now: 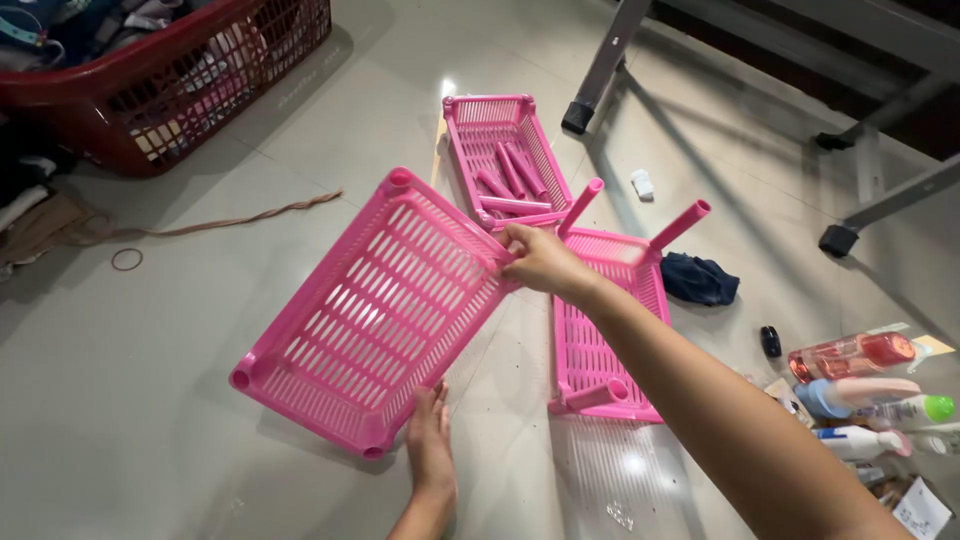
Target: The person wipes a pink plastic basket with a cloth, then inserts four vertical poles into the basket's corners. They attach a second basket on top to form a two-tier rack and place several small items inside the lower basket.
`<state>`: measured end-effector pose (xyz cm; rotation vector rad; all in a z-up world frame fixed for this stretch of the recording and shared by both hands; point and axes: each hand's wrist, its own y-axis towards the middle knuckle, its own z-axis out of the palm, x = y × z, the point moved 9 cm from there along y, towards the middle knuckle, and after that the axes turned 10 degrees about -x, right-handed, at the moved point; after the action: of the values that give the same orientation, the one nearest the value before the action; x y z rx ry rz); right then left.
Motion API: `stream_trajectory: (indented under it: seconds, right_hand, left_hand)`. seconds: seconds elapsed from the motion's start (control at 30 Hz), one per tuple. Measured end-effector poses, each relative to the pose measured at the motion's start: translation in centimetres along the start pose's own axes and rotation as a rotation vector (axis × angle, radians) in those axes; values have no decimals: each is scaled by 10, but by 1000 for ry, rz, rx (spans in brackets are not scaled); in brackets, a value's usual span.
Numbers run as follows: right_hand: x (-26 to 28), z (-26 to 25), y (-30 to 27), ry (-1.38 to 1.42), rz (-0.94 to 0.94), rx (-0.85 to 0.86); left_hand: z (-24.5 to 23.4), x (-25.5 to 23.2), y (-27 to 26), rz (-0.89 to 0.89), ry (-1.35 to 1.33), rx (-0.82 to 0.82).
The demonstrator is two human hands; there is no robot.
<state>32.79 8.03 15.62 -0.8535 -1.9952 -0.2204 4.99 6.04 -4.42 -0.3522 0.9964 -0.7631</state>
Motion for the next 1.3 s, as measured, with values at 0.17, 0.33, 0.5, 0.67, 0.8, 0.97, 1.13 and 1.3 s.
stream_trajectory:
  seconds: [0.17, 0.33, 0.5, 0.67, 0.8, 0.97, 1.13, 1.3]
  right_hand:
    - [32, -11, -74, -186, 59, -87]
    - [36, 3, -152, -1034, -129, -417]
    - [-39, 56, -179, -1462, -227, -73]
    - [-82, 28, -177, -1608, -564, -235]
    - [-113, -22, -154, -1533, -550, -213]
    - [-98, -46, -127, -1525, -699, -196]
    - [-20, -86, -127, -1306, -1047, -272]
    - [-15, -238, -89, -1281, -717, -355]
  left_hand:
    - [2, -38, -22, -125, -388, -211]
    - [-14, -78, -24, 7, -310, -253]
    - [-36, -85, -28, 25, -287, -349]
    - [-45, -83, -34, 12, -175, -392]
    - [-41, -76, -34, 1, -144, -352]
    - [-33, -60, -36, -7, -49, -324]
    - [-35, -39, -31, 0, 57, -322]
    - [-47, -24, -15, -5, 191, -347]
